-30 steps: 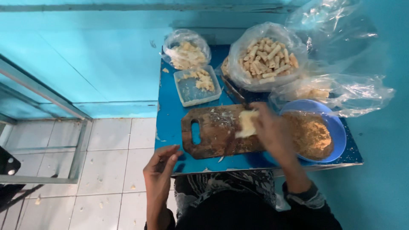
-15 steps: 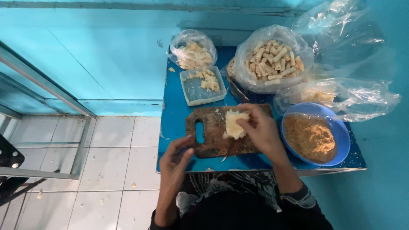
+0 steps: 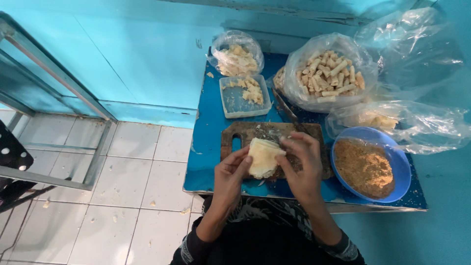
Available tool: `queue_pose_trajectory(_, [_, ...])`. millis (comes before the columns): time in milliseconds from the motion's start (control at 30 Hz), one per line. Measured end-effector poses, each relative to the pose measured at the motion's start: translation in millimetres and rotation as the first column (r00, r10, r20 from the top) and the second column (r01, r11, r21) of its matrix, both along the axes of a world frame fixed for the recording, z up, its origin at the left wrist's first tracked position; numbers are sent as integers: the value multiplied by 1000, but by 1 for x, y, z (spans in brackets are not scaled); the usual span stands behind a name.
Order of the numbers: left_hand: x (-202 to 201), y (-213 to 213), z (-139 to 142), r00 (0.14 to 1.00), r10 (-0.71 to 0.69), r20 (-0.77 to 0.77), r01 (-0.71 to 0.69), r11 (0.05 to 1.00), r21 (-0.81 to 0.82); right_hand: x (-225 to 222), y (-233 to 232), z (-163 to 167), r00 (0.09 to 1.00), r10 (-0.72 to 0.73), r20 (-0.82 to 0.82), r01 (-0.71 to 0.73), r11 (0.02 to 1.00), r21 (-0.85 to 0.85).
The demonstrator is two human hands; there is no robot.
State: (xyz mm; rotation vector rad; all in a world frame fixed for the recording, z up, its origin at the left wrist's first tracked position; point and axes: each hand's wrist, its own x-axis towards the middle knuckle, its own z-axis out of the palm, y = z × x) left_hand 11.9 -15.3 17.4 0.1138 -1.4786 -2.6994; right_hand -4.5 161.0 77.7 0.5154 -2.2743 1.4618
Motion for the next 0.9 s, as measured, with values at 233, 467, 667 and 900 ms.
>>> queue_pose_trajectory(233, [4, -5, -3, 999, -42, 7, 41, 997, 69, 9, -3, 6, 947, 178, -268, -66, 922, 381])
queue_pose_trajectory(467, [9, -1, 7, 989, -5, -146, -19, 987, -162, -5, 6, -38, 955, 104, 278, -33, 968, -249])
queue_pose_trajectory(667, [15, 11, 12, 941, 123, -315, -273, 827, -491, 7, 6, -56, 989, 80, 126, -75, 996, -50])
queue_pose_trajectory(900, [7, -5, -9, 993, 104, -54, -107, 992, -66, -37, 54, -81, 745, 476, 467, 135, 579, -804])
